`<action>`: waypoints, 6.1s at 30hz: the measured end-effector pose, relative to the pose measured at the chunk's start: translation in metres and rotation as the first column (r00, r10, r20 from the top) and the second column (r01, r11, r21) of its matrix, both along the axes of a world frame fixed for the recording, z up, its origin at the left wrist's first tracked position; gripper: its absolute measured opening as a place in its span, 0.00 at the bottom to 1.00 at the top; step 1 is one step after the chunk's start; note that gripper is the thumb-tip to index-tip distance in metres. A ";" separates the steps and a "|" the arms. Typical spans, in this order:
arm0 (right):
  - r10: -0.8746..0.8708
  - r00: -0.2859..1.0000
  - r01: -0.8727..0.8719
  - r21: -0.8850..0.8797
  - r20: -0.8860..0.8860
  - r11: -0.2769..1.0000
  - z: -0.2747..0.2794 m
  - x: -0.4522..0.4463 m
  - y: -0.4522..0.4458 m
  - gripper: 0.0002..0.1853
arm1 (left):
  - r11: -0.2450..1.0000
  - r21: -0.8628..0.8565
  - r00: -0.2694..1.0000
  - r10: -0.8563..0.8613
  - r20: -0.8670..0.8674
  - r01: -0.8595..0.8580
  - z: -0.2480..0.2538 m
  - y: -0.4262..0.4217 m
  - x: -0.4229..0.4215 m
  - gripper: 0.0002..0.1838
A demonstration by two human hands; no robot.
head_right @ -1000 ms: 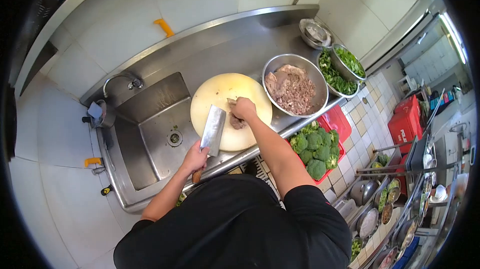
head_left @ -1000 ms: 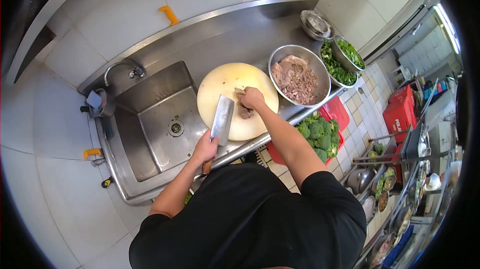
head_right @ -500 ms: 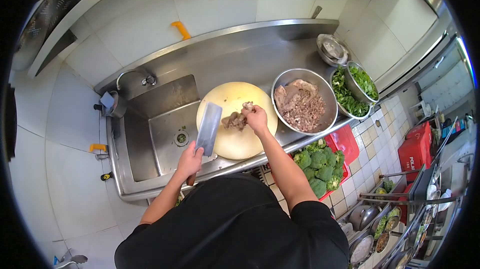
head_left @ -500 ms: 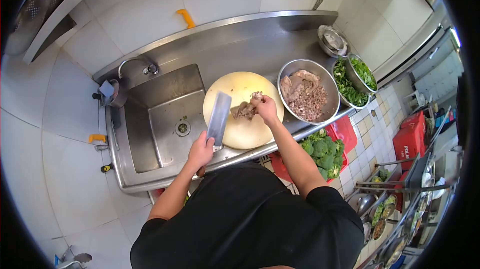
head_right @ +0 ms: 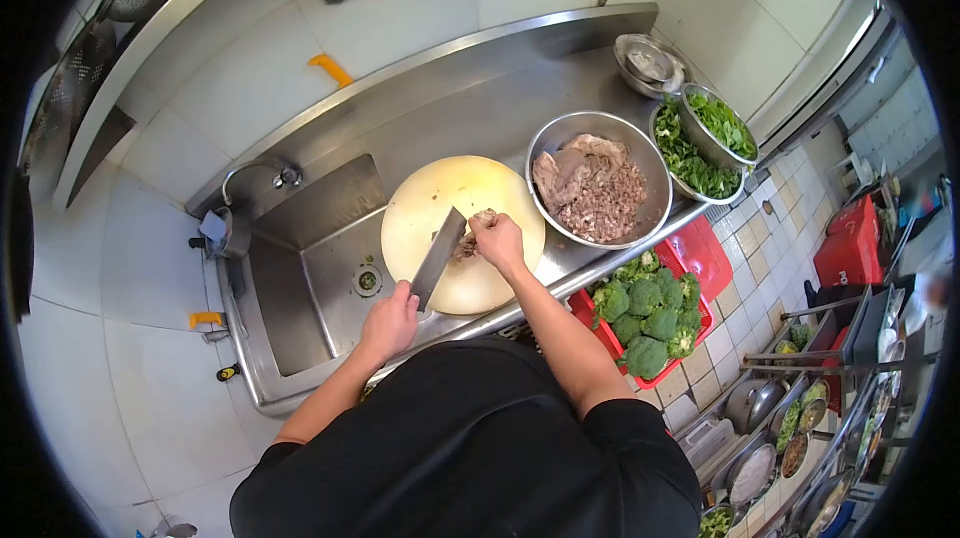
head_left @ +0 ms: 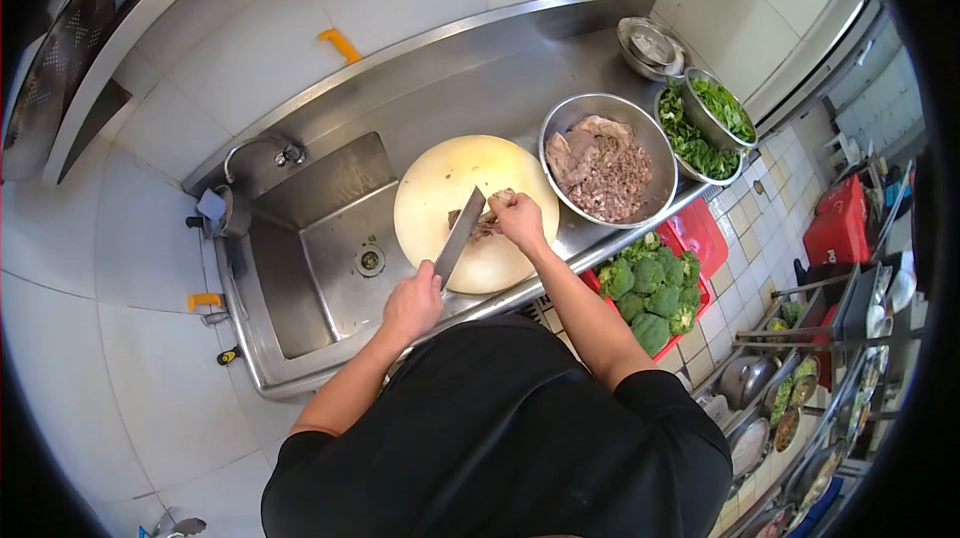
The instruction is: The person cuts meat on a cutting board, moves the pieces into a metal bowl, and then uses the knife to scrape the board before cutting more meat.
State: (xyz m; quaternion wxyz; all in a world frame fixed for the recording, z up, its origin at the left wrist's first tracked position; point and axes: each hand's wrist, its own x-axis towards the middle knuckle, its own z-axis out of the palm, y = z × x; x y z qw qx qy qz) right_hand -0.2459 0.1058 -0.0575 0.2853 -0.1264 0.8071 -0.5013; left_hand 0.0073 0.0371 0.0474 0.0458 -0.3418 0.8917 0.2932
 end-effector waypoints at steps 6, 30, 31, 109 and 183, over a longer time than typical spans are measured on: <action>0.085 0.929 -0.064 0.068 -0.361 0.996 0.008 0.010 0.001 0.17 | 0.993 -0.082 0.991 -0.080 0.109 0.089 -0.011 -0.016 -0.012 0.12; 0.158 0.947 -0.171 -0.022 -0.279 0.985 -0.026 0.021 0.031 0.17 | 0.959 -0.054 0.895 -0.237 0.379 0.277 -0.003 -0.008 -0.047 0.21; 0.168 0.935 -0.176 0.003 -0.314 0.984 -0.028 0.023 0.030 0.17 | 0.956 -0.075 0.898 -0.237 0.370 0.283 -0.013 -0.009 -0.056 0.21; 0.228 0.836 -0.072 0.311 -0.499 0.948 0.100 -0.147 0.254 0.13 | 0.997 0.004 0.949 -0.074 0.306 0.076 -0.043 -0.023 -0.070 0.15; 0.711 0.243 -0.646 0.437 -0.660 0.626 -0.014 0.030 0.064 0.10 | 0.991 -0.022 0.935 -0.118 0.335 0.133 0.002 0.027 -0.035 0.13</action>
